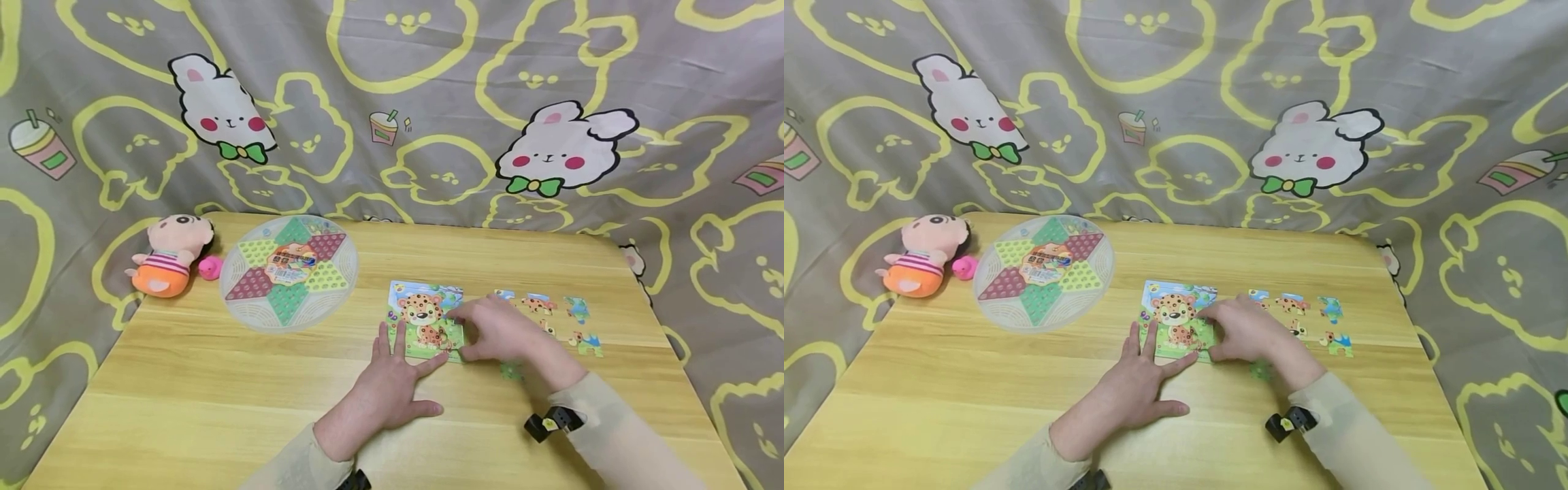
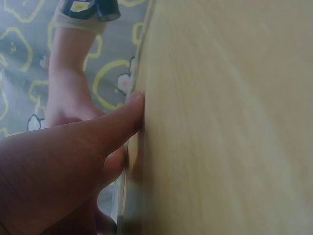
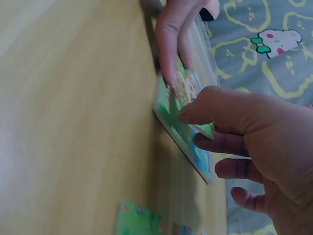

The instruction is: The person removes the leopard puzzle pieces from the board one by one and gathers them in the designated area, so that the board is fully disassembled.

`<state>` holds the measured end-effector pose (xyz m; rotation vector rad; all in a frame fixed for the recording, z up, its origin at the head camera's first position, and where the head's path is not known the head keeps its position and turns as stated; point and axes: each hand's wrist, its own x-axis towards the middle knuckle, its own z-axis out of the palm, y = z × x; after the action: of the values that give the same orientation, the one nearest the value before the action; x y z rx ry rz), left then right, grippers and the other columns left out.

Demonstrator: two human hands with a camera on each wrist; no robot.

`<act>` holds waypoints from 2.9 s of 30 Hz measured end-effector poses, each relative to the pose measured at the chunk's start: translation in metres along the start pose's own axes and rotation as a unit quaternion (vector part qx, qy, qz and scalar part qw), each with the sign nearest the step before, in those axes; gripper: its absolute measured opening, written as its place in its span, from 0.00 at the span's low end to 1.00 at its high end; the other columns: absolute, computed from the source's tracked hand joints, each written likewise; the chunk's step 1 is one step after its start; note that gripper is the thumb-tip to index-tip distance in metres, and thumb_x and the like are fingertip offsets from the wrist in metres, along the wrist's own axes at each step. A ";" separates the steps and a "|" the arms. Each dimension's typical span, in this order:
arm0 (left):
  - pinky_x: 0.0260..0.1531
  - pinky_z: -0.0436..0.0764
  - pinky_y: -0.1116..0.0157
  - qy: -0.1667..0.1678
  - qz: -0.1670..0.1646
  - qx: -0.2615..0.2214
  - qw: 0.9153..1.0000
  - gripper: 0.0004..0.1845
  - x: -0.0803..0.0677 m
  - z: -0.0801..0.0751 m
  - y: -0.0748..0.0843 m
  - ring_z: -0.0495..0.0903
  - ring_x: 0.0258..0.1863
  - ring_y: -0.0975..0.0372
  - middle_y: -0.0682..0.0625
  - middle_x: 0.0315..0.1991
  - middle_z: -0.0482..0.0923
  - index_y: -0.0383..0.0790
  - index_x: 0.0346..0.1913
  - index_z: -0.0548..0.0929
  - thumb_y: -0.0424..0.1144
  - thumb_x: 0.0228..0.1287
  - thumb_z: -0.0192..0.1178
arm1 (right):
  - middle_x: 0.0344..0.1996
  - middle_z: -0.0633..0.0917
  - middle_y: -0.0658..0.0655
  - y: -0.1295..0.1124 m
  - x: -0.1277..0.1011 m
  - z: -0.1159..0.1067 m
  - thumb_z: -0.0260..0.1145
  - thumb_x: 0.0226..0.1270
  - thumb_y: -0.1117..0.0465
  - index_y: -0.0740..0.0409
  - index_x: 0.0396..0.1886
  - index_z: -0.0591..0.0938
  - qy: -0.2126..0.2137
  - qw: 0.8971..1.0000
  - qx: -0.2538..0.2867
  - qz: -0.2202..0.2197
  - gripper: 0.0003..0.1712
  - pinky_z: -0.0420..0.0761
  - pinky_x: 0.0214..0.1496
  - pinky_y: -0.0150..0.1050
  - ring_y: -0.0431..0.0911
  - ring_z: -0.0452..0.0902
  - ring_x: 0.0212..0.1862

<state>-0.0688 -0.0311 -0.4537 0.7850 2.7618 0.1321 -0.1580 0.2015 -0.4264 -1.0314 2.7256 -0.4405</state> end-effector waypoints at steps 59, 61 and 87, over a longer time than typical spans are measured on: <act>0.65 0.54 0.35 -0.007 -0.009 -0.009 1.000 0.43 0.001 0.000 0.003 0.37 0.67 0.23 0.23 0.72 0.42 0.78 0.74 0.51 0.80 0.54 0.46 | 0.43 0.83 0.43 0.117 -0.207 -0.013 0.85 0.32 0.59 0.49 0.52 0.83 0.068 0.992 0.030 0.099 0.38 0.70 0.40 0.22 0.37 0.75 0.39; 0.66 0.54 0.35 -0.004 -0.008 -0.009 1.000 0.43 0.001 0.000 0.003 0.37 0.67 0.24 0.23 0.72 0.42 0.77 0.74 0.51 0.80 0.54 0.46 | 0.48 0.83 0.44 0.118 -0.206 -0.012 0.85 0.32 0.57 0.46 0.51 0.84 0.069 0.993 0.006 0.098 0.38 0.65 0.47 0.18 0.42 0.76 0.47; 0.65 0.55 0.34 -0.007 -0.004 -0.018 1.000 0.43 0.006 -0.002 0.006 0.38 0.67 0.23 0.22 0.72 0.42 0.76 0.74 0.53 0.78 0.54 0.49 | 0.41 0.77 0.39 0.122 -0.206 -0.010 0.84 0.35 0.58 0.54 0.53 0.84 0.051 0.994 -0.003 0.100 0.38 0.70 0.35 0.30 0.34 0.67 0.36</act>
<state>-0.0714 -0.0224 -0.4521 0.7627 2.7421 0.1729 -0.0833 0.4290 -0.4430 -0.7442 2.8846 -0.4629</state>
